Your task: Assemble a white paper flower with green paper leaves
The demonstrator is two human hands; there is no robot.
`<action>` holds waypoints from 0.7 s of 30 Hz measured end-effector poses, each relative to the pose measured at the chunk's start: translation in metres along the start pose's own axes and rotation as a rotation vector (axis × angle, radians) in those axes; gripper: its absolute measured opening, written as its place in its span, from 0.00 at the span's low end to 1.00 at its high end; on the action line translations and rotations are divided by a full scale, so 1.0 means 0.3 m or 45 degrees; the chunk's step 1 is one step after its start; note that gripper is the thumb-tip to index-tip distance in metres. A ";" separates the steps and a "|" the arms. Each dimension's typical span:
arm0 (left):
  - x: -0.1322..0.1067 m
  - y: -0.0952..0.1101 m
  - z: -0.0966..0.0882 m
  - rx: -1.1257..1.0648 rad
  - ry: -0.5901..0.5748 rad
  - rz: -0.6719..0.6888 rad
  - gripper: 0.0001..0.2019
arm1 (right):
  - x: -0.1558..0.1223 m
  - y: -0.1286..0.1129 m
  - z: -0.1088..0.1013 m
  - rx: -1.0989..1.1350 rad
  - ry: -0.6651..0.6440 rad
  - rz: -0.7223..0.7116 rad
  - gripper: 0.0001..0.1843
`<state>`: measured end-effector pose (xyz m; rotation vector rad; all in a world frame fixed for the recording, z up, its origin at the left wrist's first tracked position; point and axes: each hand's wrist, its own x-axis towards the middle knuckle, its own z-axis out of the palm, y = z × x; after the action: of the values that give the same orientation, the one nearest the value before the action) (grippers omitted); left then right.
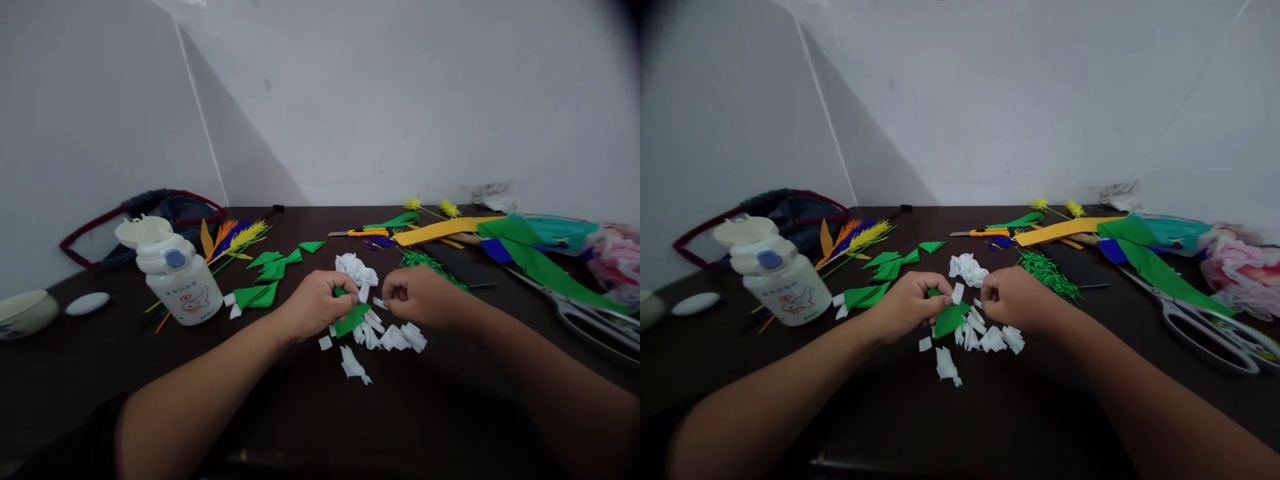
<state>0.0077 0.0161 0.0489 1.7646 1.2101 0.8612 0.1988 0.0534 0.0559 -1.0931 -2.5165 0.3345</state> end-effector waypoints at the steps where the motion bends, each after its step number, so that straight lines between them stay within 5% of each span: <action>1: 0.000 0.000 0.000 0.000 -0.003 -0.002 0.04 | 0.000 0.015 -0.001 -0.067 -0.089 -0.023 0.07; 4: 0.000 0.003 0.000 -0.008 -0.012 -0.021 0.04 | 0.000 0.042 0.002 -0.172 -0.189 -0.065 0.08; 10: -0.001 0.009 -0.003 0.173 0.046 0.058 0.05 | -0.008 -0.002 -0.011 0.187 0.130 0.015 0.05; 14: -0.004 0.007 0.002 0.385 0.125 0.212 0.06 | -0.014 -0.055 0.004 0.489 0.185 0.050 0.05; 21: -0.007 0.006 0.011 0.412 0.164 0.328 0.05 | -0.008 -0.075 0.047 0.528 0.282 0.101 0.03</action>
<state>0.0106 0.0130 0.0490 2.1902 1.2791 0.9813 0.1797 0.0356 0.0507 -1.0002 -2.0895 0.6821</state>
